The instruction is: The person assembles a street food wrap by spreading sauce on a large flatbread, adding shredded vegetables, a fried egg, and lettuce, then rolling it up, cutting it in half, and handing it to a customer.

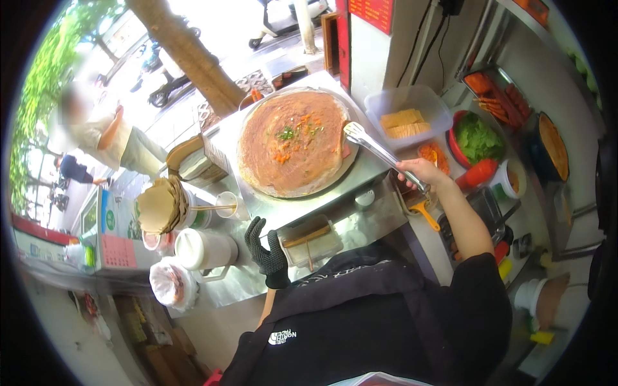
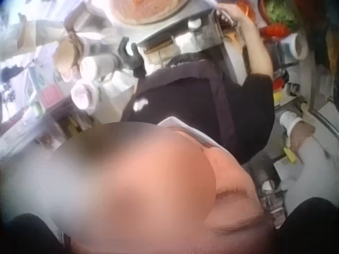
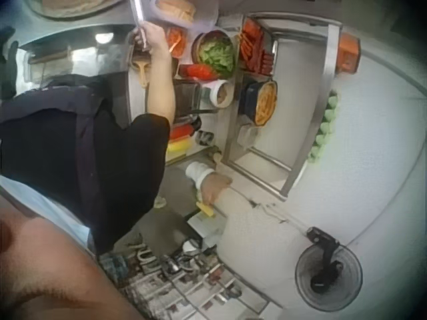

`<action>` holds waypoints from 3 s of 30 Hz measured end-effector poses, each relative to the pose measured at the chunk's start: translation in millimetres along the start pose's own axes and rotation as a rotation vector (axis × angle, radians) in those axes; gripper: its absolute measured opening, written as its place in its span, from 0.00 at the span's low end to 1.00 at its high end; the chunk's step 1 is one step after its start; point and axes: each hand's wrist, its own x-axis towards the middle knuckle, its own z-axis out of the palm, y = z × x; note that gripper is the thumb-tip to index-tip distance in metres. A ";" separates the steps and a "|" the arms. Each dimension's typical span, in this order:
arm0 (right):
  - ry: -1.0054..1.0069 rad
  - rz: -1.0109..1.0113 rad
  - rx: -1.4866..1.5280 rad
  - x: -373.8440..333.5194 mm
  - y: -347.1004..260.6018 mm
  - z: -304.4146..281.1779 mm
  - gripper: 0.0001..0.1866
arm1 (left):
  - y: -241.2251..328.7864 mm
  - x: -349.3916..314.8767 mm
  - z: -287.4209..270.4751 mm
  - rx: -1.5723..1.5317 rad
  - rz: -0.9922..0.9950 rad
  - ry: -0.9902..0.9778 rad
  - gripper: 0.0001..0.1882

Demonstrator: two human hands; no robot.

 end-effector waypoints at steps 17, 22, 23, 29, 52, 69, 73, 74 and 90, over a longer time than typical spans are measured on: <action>-0.086 0.039 0.167 -17.4 8.1 -20.3 0.12 | -11.3 10.9 21.5 -0.154 -0.061 -0.121 0.13; 0.041 -0.055 0.336 -26.5 20.8 -64.1 0.14 | 17.9 9.9 60.2 -0.137 -0.068 -0.110 0.12; 0.115 -0.080 0.330 -29.3 24.2 -73.5 0.14 | 26.5 12.6 70.0 -0.106 -0.041 -0.126 0.12; 0.464 -0.234 0.151 -72.0 50.7 -135.2 0.13 | 98.3 47.7 157.2 -0.097 0.061 -0.439 0.13; 1.252 0.484 -1.531 -335.3 -55.2 -314.5 0.18 | 214.5 1.0 313.0 -0.459 0.343 -0.928 0.12; 1.328 0.303 -1.238 -352.3 -20.2 -285.6 0.20 | 393.3 -41.2 490.3 -0.781 -0.692 -2.120 0.26; 1.333 0.225 -1.315 -361.1 -20.3 -258.5 0.21 | 421.6 -90.1 582.8 -0.923 -1.047 -2.163 0.24; 1.341 0.188 -1.357 -362.2 -23.5 -250.9 0.21 | 422.5 -96.0 606.9 -1.046 -1.163 -2.212 0.22; 1.181 -0.019 -1.170 -362.0 -58.5 -122.4 0.25 | 276.8 -4.7 357.5 -1.138 -0.797 -1.506 0.20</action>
